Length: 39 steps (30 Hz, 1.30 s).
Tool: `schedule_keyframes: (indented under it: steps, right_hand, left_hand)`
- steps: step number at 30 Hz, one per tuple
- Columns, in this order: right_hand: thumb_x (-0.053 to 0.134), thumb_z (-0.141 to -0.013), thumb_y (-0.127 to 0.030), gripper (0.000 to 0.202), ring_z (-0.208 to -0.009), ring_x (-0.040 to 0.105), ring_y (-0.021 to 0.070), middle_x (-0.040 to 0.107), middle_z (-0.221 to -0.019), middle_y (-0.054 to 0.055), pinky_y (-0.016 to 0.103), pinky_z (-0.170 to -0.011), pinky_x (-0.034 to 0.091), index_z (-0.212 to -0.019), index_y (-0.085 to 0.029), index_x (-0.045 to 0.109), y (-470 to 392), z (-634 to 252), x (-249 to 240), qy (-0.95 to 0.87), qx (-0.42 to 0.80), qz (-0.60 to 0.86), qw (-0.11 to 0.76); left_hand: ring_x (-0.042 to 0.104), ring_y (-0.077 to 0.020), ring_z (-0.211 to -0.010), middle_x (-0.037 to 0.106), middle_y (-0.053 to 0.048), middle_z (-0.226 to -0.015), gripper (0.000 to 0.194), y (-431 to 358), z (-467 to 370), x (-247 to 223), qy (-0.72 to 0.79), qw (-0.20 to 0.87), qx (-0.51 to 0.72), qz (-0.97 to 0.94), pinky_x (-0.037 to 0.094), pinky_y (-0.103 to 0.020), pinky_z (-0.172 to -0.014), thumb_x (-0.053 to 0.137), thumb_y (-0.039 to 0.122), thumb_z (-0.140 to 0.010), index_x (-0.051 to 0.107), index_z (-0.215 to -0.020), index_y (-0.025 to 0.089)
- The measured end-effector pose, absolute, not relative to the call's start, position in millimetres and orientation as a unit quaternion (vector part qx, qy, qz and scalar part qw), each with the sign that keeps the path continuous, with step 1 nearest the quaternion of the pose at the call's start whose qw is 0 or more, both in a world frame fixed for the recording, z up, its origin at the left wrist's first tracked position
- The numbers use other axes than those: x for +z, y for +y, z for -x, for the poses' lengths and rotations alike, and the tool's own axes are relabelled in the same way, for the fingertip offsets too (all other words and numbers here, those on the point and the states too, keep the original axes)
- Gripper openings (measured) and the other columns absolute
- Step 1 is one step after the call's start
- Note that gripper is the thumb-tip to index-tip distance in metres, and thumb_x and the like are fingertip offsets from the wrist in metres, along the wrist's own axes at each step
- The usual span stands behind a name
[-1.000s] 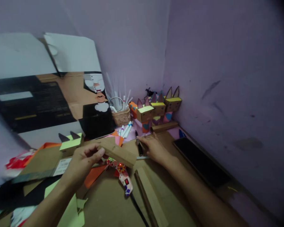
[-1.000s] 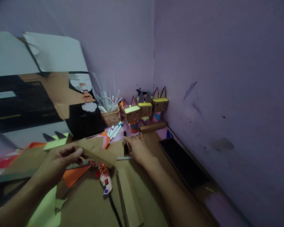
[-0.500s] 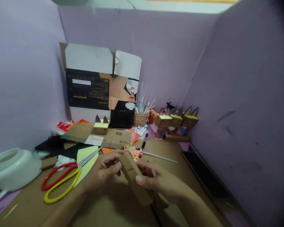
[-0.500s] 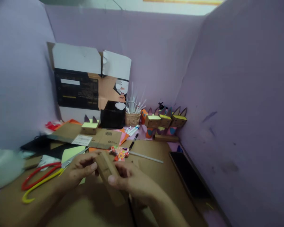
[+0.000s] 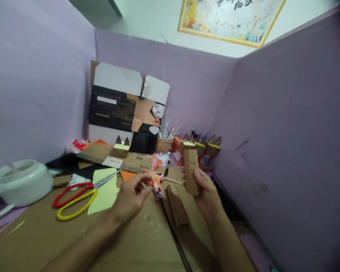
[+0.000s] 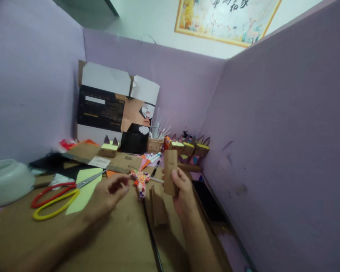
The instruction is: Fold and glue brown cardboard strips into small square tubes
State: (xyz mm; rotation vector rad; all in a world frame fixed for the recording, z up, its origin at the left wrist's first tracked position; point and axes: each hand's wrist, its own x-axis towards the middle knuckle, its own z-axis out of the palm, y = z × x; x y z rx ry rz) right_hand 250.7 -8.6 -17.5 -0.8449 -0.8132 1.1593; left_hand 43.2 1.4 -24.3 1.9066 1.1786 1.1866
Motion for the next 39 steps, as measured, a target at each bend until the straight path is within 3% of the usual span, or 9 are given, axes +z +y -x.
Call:
schedule_keyframes:
  steps: [2,6,11,14,20,24,29,35,39]
  right_hand:
    - [0.072,-0.062,-0.036,0.028,-0.052,0.055,0.0112,0.065,-0.068,0.000,0.021,-0.048,0.045,-0.081,-0.016,0.065,-2.7,-265.4,-15.8,-0.319,0.483,0.375,0.724]
    - [0.071,-0.061,-0.036,0.026,-0.048,0.053,0.0121,0.063,-0.060,-0.001,0.023,-0.045,0.043,-0.078,-0.017,0.064,4.8,-276.4,-20.3,-0.308,0.470,0.373,0.738]
    - [0.073,-0.060,-0.037,0.030,-0.049,0.054,0.0116,0.063,-0.062,-0.002,0.022,-0.046,0.044,-0.080,-0.017,0.063,5.9,-272.8,-24.0,-0.324,0.477,0.368,0.729]
    - [0.073,-0.060,-0.038,0.030,-0.048,0.054,0.0108,0.062,-0.061,-0.002,0.021,-0.045,0.043,-0.078,-0.016,0.062,6.2,-272.5,-24.1,-0.331,0.474,0.365,0.730]
    - [0.068,-0.063,-0.043,0.032,-0.050,0.057,0.0134,0.064,-0.062,0.000,0.023,-0.045,0.044,-0.080,-0.016,0.063,8.5,-272.4,-24.5,-0.348,0.450,0.382,0.728]
    - [0.063,-0.066,-0.047,0.037,-0.052,0.059,0.0159,0.067,-0.066,0.003,0.026,-0.048,0.045,-0.081,-0.014,0.065,13.4,-275.0,-34.2,-0.377,0.409,0.447,0.700]
    - [0.066,-0.061,-0.043,0.035,-0.075,0.062,0.0250,0.070,-0.077,0.007,0.034,-0.069,0.046,-0.081,-0.014,0.068,28.9,-275.9,-58.9,-0.432,0.292,0.572,0.634]
    - [0.071,-0.057,-0.032,0.035,-0.098,0.057,0.0363,0.070,-0.086,0.012,0.049,-0.087,0.035,-0.089,-0.019,0.069,57.9,-267.4,-57.9,-0.483,0.183,0.668,0.535]
    - [0.068,-0.063,-0.032,0.040,-0.117,0.046,0.0316,0.060,-0.116,0.014,0.042,-0.098,0.030,-0.100,-0.017,0.064,50.7,-243.9,-41.2,-0.523,0.162,0.653,0.523]
  left_hand:
    - [0.058,-0.0165,-0.068,0.062,-0.003,-0.076,0.013,-13.8,-58.8,-27.2,0.386,0.229,0.341,-0.826,0.046,-0.028,-0.063,0.053,0.018,-0.073,0.061,-0.083,0.018]
    - [0.061,-0.0278,-0.083,0.064,-0.011,-0.093,0.029,-36.6,-97.4,-32.3,0.359,0.099,0.157,-0.915,0.049,-0.039,-0.067,0.057,0.023,-0.071,0.057,-0.100,0.018]
    - [0.065,-0.0320,-0.069,0.068,-0.020,-0.081,0.059,-36.0,-132.3,-37.7,0.347,-0.008,0.049,-0.937,0.050,-0.041,-0.055,0.060,0.020,-0.065,0.048,-0.120,0.001]
    - [0.065,-0.0298,-0.063,0.068,-0.021,-0.075,0.056,-34.1,-140.8,-44.3,0.331,-0.039,0.034,-0.942,0.050,-0.037,-0.052,0.062,0.013,-0.060,0.053,-0.113,-0.001]
    - [0.064,-0.0275,-0.062,0.068,-0.018,-0.075,0.032,-44.6,-130.0,-47.9,0.290,-0.129,0.069,-0.946,0.049,-0.035,-0.048,0.046,0.004,-0.071,0.063,-0.098,0.004]
    - [0.061,-0.0223,-0.053,0.066,-0.010,-0.064,0.028,-54.8,-87.9,-42.9,0.228,-0.247,0.258,-0.906,0.047,-0.032,-0.044,0.044,0.006,-0.071,0.063,-0.092,0.008]
    - [0.063,-0.0188,-0.062,0.069,-0.008,-0.070,0.024,-51.0,-24.3,-41.1,0.239,-0.275,0.437,-0.823,0.047,-0.031,-0.058,0.050,0.006,-0.077,0.057,-0.099,0.011]
    - [0.061,-0.0159,-0.060,0.069,-0.006,-0.069,0.022,-34.0,5.9,-54.6,0.254,-0.270,0.424,-0.826,0.045,-0.028,-0.056,0.048,0.004,-0.077,0.057,-0.096,0.011]
    - [0.063,-0.0175,-0.063,0.071,-0.007,-0.073,0.024,-29.5,13.2,-65.0,0.262,-0.283,0.402,-0.830,0.045,-0.031,-0.060,0.049,0.007,-0.077,0.059,-0.099,0.011]
